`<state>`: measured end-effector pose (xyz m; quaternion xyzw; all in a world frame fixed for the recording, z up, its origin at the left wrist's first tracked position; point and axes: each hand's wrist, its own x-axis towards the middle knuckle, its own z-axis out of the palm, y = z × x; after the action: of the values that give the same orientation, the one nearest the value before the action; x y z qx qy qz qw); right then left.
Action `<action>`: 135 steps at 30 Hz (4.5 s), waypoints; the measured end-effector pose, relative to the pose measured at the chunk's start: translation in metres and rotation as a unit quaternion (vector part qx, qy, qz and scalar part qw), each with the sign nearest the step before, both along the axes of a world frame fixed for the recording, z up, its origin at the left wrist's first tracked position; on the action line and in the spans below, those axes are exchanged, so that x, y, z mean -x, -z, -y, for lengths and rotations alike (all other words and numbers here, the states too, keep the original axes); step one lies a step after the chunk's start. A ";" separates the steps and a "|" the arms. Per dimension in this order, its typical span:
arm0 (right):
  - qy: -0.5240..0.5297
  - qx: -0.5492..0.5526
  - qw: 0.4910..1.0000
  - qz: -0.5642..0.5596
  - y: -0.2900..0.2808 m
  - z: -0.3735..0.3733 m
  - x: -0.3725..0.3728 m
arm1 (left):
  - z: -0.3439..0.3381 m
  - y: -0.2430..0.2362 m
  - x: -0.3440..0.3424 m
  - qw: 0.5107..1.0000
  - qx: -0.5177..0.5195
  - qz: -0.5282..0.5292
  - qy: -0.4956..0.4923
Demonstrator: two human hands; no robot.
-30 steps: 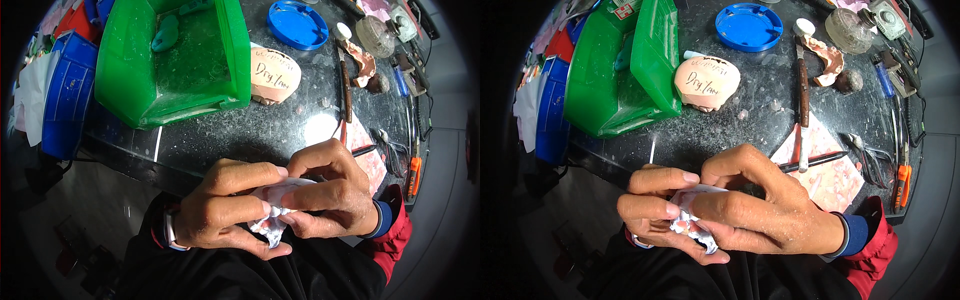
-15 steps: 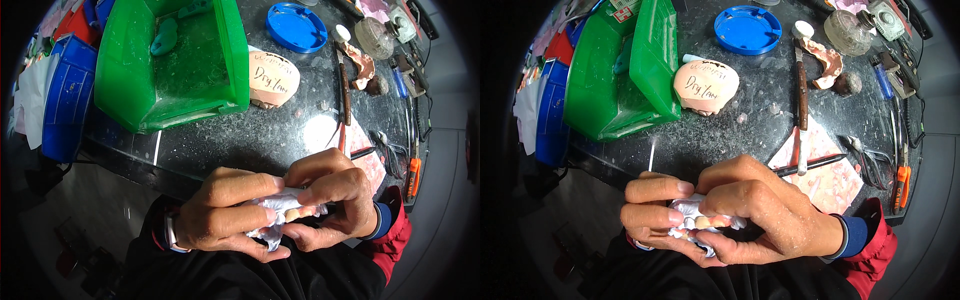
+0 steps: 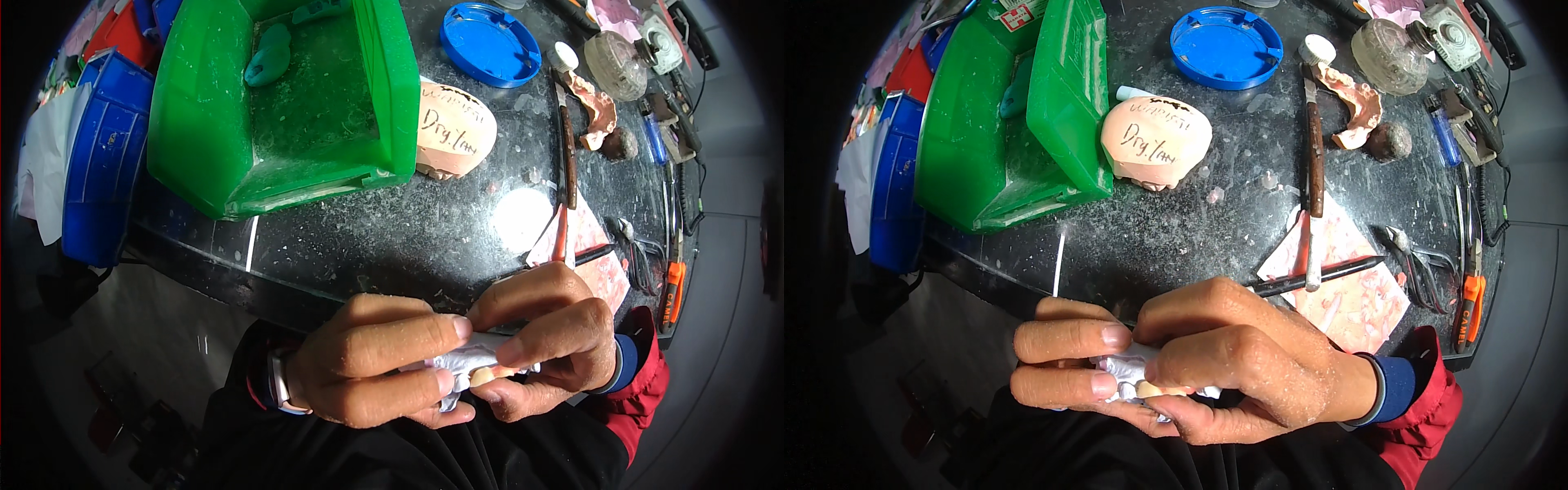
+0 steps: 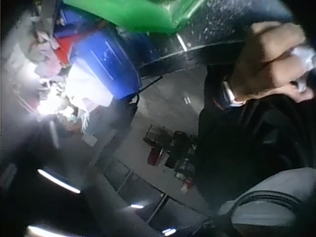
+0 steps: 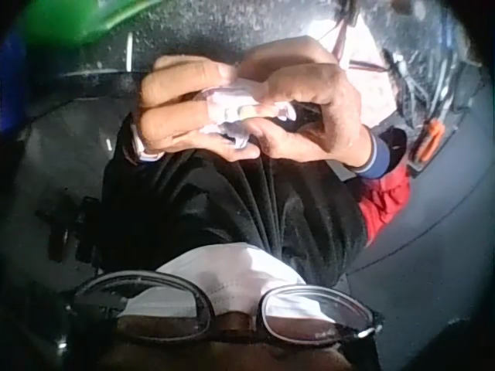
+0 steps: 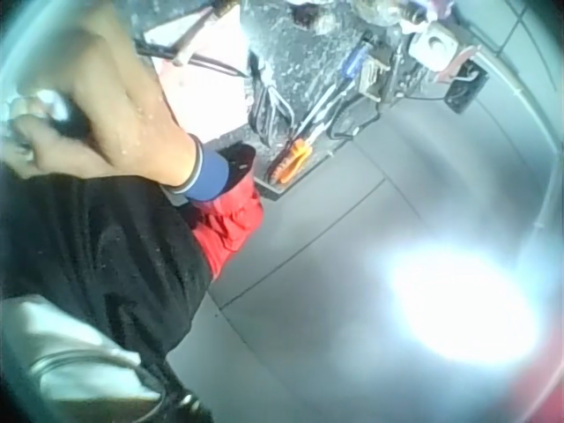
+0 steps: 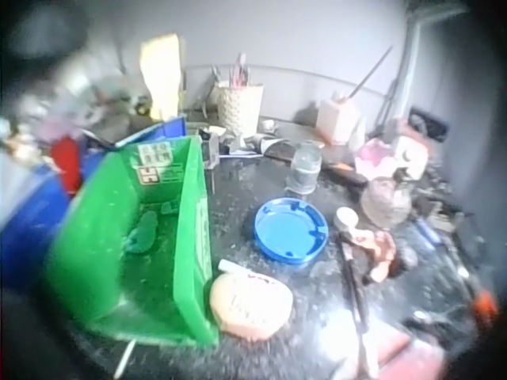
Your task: The person cleans and finishes a dental prosthesis by hand using a cloth and small hand tools, wiping the surfaces of the model and the acrylic base.
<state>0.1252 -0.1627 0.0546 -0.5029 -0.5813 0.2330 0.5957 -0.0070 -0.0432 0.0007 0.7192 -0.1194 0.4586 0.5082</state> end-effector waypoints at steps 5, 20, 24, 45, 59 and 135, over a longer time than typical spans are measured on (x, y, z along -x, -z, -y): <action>-0.009 0.001 1.000 -0.021 0.000 -0.001 -0.001 | 0.001 -0.001 0.000 1.000 0.004 0.000 -0.003; -0.017 0.028 0.999 0.037 0.004 0.001 -0.005 | -0.021 -0.018 0.004 0.981 0.075 -0.097 0.152; -0.019 0.033 0.997 0.066 0.001 0.001 -0.006 | -0.020 -0.017 0.003 0.973 0.099 -0.121 0.167; -0.031 0.109 0.994 -0.009 0.000 0.001 -0.005 | -0.021 -0.018 0.001 0.979 0.032 -0.147 0.137; 0.016 0.042 0.997 0.055 -0.001 0.000 0.001 | -0.027 -0.025 0.010 0.875 0.315 -0.241 0.276; 0.033 0.037 0.991 0.124 -0.006 0.005 0.002 | -0.010 -0.013 0.009 0.980 0.045 -0.141 0.131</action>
<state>0.1236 -0.1675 0.0608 -0.5689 -0.6244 0.1706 0.5073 -0.0160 -0.0335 0.0134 0.7315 -0.1188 0.2871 0.6070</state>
